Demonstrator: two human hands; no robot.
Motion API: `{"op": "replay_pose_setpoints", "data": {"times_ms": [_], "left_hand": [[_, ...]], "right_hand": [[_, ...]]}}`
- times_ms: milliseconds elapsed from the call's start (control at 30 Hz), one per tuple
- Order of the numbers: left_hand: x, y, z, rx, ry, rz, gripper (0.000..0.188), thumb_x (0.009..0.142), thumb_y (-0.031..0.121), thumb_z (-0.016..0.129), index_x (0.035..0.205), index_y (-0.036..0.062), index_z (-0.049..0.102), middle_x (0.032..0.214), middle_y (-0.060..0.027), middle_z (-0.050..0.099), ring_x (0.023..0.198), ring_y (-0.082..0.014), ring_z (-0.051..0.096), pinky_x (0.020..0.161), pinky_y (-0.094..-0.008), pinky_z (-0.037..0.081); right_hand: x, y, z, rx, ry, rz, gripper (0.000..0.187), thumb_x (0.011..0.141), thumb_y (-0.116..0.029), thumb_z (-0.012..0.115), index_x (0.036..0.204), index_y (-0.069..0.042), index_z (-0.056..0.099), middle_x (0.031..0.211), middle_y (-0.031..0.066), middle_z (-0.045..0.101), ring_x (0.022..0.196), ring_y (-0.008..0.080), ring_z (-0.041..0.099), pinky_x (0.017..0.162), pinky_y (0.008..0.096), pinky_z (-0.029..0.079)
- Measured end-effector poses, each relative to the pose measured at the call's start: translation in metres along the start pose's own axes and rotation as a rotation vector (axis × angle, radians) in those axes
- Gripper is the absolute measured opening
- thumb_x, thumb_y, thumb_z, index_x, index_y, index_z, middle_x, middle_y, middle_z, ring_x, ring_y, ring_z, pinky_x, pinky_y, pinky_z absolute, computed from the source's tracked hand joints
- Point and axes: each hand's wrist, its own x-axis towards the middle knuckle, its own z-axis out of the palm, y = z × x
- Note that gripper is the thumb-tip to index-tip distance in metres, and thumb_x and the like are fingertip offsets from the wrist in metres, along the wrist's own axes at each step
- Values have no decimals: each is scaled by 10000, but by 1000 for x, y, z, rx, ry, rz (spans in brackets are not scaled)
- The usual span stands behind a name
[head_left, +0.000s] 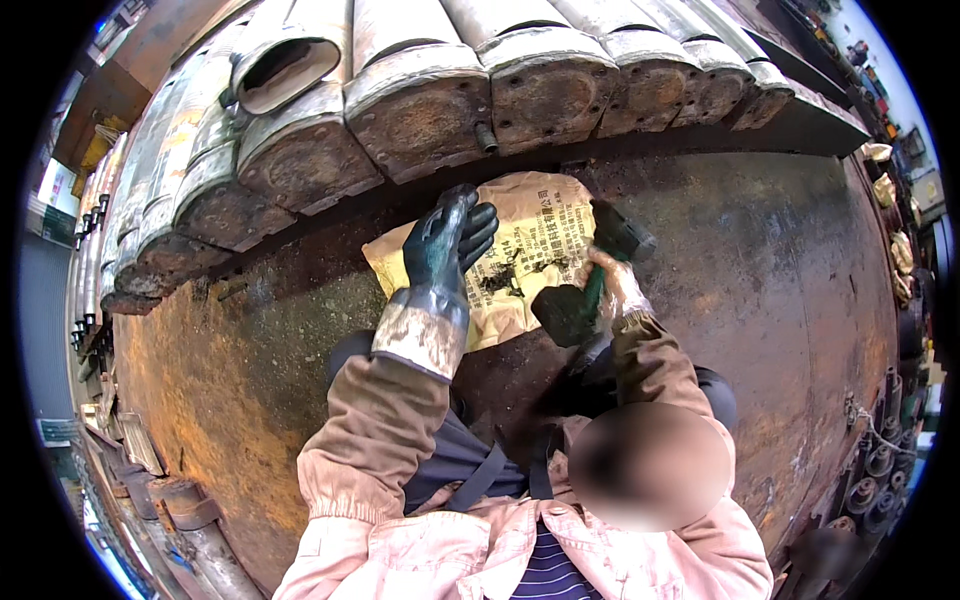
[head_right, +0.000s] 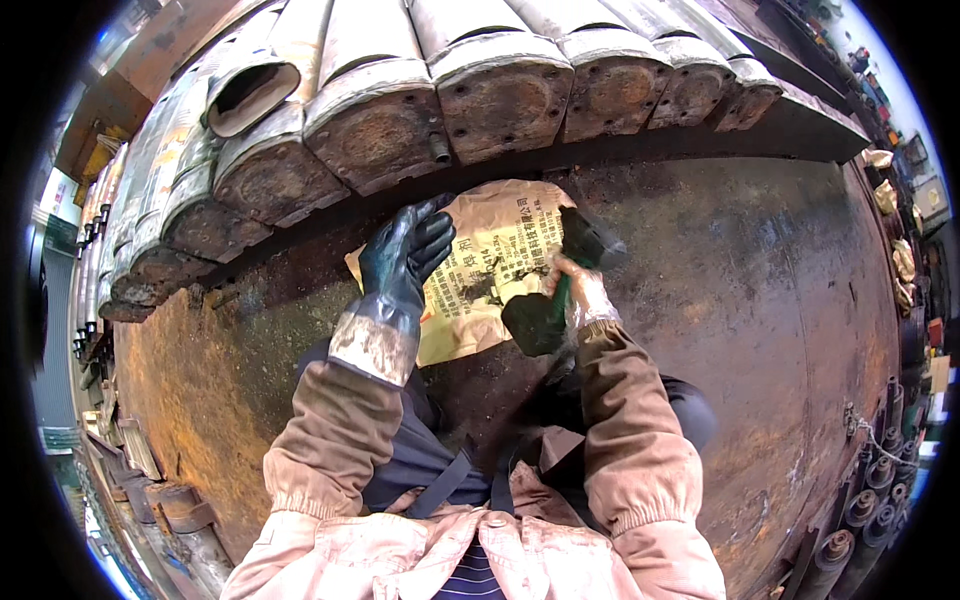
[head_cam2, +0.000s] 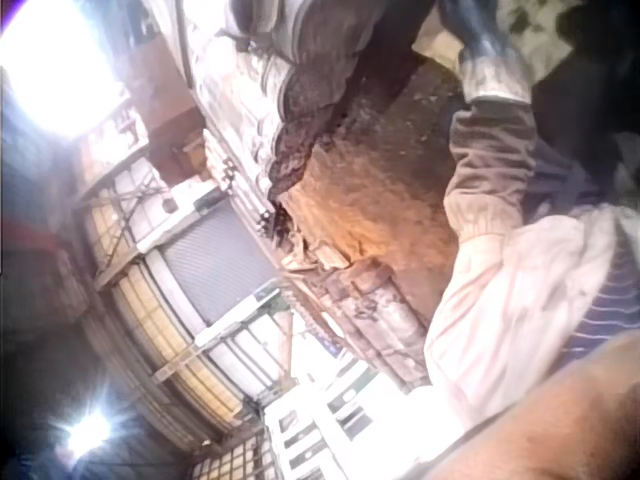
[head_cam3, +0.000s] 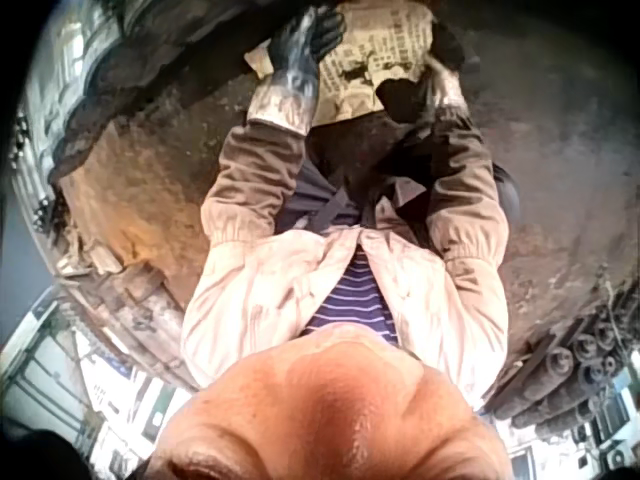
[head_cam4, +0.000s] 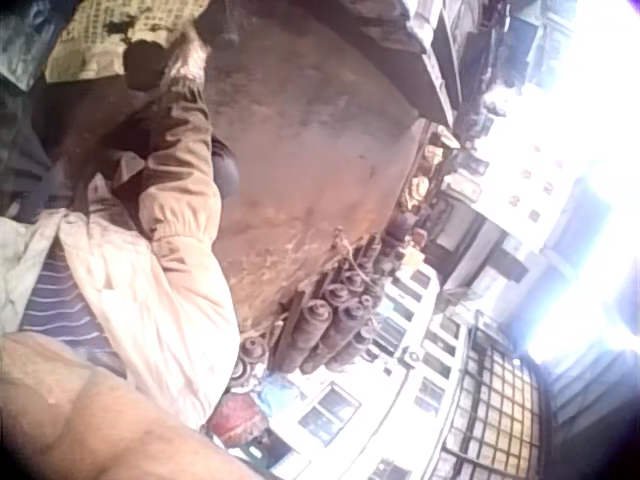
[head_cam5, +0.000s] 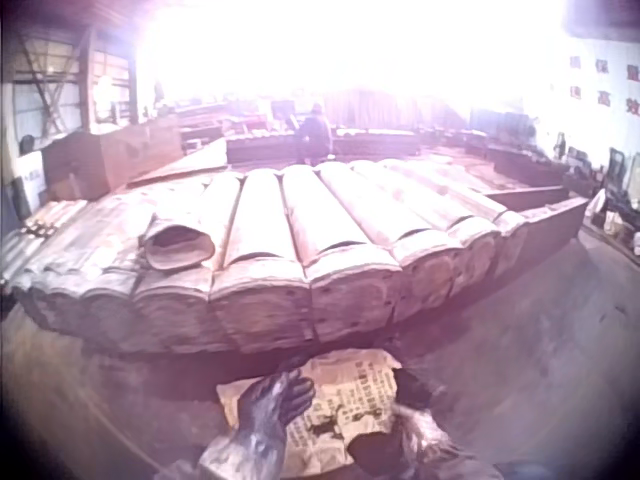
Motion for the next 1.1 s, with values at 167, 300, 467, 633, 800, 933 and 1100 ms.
{"op": "replay_pose_setpoints", "data": {"times_ms": [167,300,467,633,800,933,1100], "left_hand": [[12,11,-1,-52,4,-165,538,962,458,582,1291,32,587,1173,-151,676,1024,-253,679,910,-372,546],[18,28,2,-47,-56,-206,597,944,528,584,1316,62,575,1177,-137,674,1048,-237,659,933,-363,521],[25,40,5,-35,-108,-184,613,944,565,556,1321,83,580,1252,-141,639,1103,-250,623,975,-401,483],[37,39,-9,-94,-133,-222,579,972,540,521,1320,80,576,1256,-139,637,1102,-254,622,977,-406,478],[39,40,6,-138,-82,-191,525,975,501,543,1256,62,603,1174,-128,667,1024,-250,650,916,-391,516],[46,35,7,-126,-61,-220,512,950,542,558,1146,80,660,950,-64,689,792,-184,649,757,-333,561],[39,45,16,-113,-62,-257,454,963,508,557,1101,89,664,874,-47,688,706,-162,644,690,-319,563]], "right_hand": [[-69,-32,65,-200,-306,-183,95,860,-31,630,774,-13,593,639,45,540,555,139,502,543,296,401],[-55,-13,75,-513,-259,-376,157,822,-98,726,889,-18,608,708,36,572,640,144,540,610,295,435],[-46,-7,95,-911,-365,-670,562,848,-144,683,1336,-48,422,1246,117,444,1162,236,391,980,346,329],[-51,-7,115,-846,-452,-764,620,888,-183,626,1456,-70,402,1468,151,425,1387,298,386,1146,375,323],[-19,14,112,-1003,-305,-811,302,864,-136,697,1138,-51,603,1017,70,610,804,150,586,678,340,499],[-9,21,109,-960,-307,-853,295,870,-159,695,1130,-57,602,997,99,619,902,230,597,766,392,502],[-22,4,119,-942,-290,-932,278,870,-99,671,1135,-37,617,920,99,678,812,215,650,741,337,519]]}}
